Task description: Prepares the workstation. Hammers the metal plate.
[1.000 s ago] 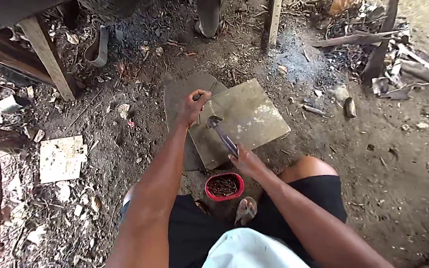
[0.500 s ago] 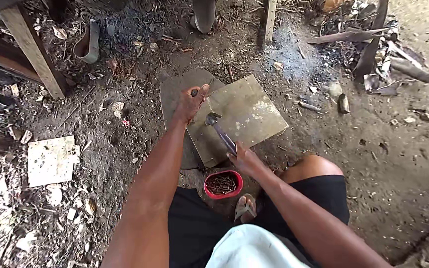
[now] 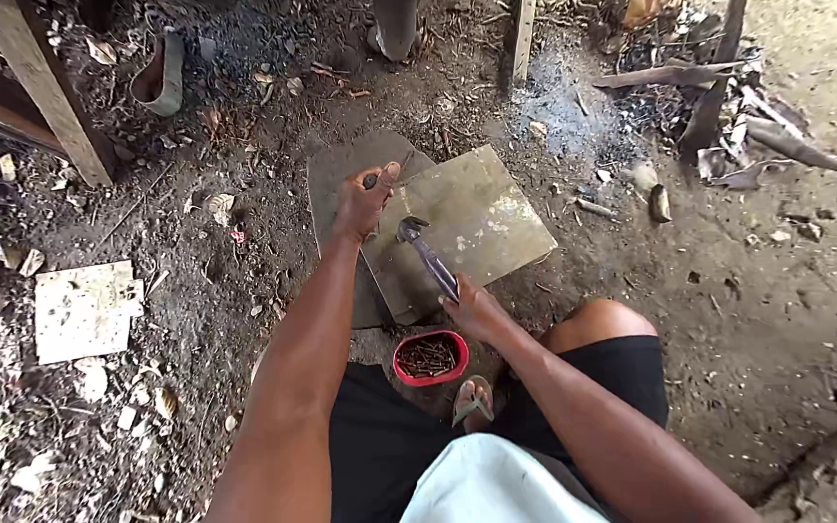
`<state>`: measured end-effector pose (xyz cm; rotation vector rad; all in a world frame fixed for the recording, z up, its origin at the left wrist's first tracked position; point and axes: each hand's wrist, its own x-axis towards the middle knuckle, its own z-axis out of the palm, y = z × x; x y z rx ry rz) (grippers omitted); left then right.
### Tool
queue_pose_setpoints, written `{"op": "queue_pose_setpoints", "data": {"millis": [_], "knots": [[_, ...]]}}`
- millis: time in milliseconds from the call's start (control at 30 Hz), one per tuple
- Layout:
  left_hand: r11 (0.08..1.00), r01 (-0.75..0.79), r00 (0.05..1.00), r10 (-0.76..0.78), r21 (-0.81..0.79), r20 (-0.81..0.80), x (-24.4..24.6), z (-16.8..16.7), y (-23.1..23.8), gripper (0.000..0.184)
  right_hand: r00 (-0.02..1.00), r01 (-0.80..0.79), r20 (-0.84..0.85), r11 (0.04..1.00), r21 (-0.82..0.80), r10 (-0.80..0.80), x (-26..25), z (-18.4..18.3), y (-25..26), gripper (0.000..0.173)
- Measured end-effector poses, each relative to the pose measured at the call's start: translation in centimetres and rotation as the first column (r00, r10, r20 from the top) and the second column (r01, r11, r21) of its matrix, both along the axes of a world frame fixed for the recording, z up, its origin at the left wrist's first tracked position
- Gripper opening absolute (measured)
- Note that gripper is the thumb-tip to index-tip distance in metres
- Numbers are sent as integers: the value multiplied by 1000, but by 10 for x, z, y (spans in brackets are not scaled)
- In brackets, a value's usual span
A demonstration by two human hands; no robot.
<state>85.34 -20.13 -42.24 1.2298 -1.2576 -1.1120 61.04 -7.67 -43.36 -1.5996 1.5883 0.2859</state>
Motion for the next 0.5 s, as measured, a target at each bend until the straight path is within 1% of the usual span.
{"op": "queue_pose_setpoints", "data": {"millis": [100,267,400,500], "knots": [[1000,4,1000,-4,8,5,0,-1,0,39,1000,-5,-8,1000,0,5,1,0,1,54],[1000,-16,999,16,-4,-35,1,-5,-1,37,1000,12,3,1000,13,-12,1,1,1,52],[1000,-16,1000,16,12,-17,0,-4,-1,35,985,108,127,993,54,-115,-5,0,2,48],[999,-25,1000,26,29,-16,-2,-6,-1,35,958,199,200,978,54,-206,-9,17,7,48]]}}
